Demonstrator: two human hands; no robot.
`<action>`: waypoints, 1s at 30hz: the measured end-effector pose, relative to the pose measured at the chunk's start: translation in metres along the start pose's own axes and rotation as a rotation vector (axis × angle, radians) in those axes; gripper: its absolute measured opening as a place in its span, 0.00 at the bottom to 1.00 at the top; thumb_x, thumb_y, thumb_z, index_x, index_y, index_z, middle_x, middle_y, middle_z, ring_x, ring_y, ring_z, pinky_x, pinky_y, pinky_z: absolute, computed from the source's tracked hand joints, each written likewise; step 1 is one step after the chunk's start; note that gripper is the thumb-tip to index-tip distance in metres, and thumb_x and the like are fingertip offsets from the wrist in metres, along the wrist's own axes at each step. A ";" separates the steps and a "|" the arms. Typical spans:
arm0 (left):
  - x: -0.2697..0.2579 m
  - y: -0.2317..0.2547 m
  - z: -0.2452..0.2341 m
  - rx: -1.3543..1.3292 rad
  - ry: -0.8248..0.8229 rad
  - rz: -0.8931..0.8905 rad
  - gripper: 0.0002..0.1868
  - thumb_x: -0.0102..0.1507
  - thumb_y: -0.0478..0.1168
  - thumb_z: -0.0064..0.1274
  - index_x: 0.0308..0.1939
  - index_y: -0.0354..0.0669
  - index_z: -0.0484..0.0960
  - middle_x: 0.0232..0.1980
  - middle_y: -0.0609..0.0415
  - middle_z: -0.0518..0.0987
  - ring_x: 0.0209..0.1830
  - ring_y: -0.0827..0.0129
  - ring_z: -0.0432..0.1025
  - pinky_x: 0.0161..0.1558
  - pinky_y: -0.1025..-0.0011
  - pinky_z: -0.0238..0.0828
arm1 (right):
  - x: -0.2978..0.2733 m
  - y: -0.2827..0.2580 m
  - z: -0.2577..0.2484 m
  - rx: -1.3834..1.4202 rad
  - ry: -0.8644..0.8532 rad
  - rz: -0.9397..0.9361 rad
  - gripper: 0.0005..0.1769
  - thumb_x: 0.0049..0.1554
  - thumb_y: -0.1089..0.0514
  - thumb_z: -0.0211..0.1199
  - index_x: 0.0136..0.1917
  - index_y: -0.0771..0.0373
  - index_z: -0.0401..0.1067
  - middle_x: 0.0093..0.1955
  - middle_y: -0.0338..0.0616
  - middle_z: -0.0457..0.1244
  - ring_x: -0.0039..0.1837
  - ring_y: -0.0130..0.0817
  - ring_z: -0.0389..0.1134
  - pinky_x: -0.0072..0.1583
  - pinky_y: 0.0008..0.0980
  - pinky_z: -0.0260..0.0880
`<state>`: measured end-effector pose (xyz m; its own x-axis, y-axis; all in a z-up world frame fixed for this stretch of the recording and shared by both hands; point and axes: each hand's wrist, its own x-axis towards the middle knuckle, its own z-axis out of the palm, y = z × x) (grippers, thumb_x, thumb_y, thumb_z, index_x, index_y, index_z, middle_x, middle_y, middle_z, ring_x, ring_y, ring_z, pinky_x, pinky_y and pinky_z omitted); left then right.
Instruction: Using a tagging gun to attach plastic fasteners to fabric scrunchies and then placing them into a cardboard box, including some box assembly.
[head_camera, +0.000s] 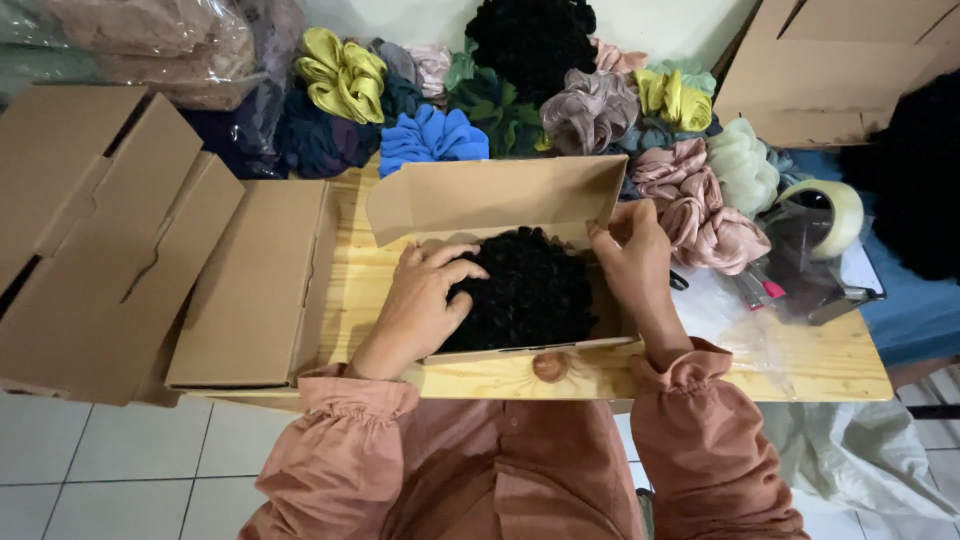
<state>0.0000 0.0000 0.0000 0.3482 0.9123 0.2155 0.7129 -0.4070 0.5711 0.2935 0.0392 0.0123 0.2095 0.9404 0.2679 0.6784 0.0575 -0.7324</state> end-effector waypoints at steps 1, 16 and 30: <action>0.000 0.001 0.000 0.049 0.024 0.012 0.16 0.57 0.42 0.52 0.48 0.63 0.83 0.65 0.67 0.76 0.65 0.50 0.65 0.71 0.39 0.46 | 0.000 0.002 0.002 -0.005 0.009 0.008 0.21 0.53 0.48 0.71 0.52 0.60 0.68 0.49 0.54 0.69 0.56 0.52 0.72 0.55 0.48 0.74; 0.013 0.102 -0.016 0.183 -0.077 0.353 0.23 0.63 0.55 0.51 0.58 0.50 0.77 0.72 0.54 0.68 0.74 0.39 0.54 0.72 0.31 0.41 | -0.003 0.001 0.008 -0.017 0.013 -0.038 0.20 0.57 0.48 0.70 0.54 0.56 0.65 0.51 0.55 0.70 0.60 0.55 0.70 0.60 0.51 0.71; 0.064 0.072 0.052 0.235 -0.218 0.285 0.28 0.65 0.55 0.38 0.58 0.41 0.79 0.65 0.51 0.73 0.69 0.46 0.62 0.69 0.36 0.51 | 0.010 0.021 0.002 0.036 -0.007 0.025 0.20 0.56 0.47 0.72 0.53 0.56 0.68 0.46 0.52 0.69 0.55 0.54 0.71 0.54 0.52 0.69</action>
<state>0.1050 0.0263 0.0140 0.6537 0.7413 0.1518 0.6800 -0.6635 0.3119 0.3082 0.0505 -0.0018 0.2209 0.9440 0.2451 0.6476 0.0459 -0.7606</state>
